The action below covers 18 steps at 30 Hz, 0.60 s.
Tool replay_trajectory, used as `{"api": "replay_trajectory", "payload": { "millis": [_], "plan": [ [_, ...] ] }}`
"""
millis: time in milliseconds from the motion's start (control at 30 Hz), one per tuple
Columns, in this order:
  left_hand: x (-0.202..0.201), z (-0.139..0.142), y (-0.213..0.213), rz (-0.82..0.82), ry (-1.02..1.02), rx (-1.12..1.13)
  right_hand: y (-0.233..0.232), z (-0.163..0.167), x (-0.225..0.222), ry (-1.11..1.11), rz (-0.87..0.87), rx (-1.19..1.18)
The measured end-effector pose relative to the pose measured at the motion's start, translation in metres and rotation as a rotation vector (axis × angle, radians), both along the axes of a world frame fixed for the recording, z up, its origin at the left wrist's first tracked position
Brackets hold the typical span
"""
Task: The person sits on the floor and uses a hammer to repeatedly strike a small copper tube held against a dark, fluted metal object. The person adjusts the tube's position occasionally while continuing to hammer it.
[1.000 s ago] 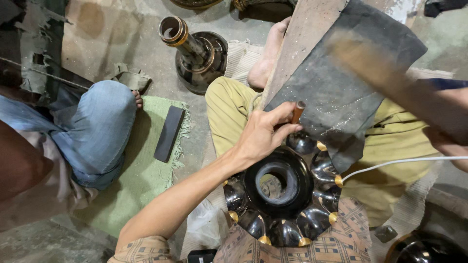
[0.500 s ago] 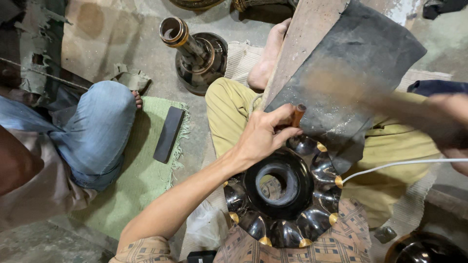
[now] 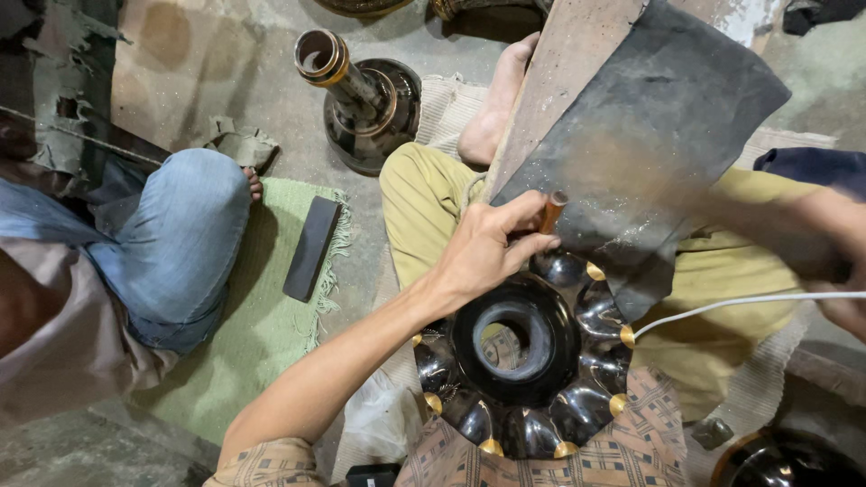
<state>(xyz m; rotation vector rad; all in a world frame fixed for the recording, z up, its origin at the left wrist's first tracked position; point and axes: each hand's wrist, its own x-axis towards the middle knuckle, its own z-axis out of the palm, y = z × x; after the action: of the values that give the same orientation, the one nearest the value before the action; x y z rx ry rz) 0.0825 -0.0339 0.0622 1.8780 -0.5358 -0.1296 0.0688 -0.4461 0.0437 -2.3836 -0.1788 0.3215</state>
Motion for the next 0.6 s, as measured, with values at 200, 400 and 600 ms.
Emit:
{"api": "replay_trajectory", "payload": {
  "millis": [200, 400, 600],
  "plan": [
    [0.000, 0.003, 0.000, 0.018, 0.042, 0.005, -0.036, -0.015, 0.013, 0.021, 0.179, -0.012],
    [0.001, 0.003, 0.001, -0.009, -0.009, 0.027, -0.033, -0.015, 0.007, -0.040, 0.166, -0.207],
    [0.001, 0.005, 0.002, -0.027, -0.026, -0.039, -0.014, 0.000, -0.002, -0.142, 0.161, -0.188]
  ]
}}
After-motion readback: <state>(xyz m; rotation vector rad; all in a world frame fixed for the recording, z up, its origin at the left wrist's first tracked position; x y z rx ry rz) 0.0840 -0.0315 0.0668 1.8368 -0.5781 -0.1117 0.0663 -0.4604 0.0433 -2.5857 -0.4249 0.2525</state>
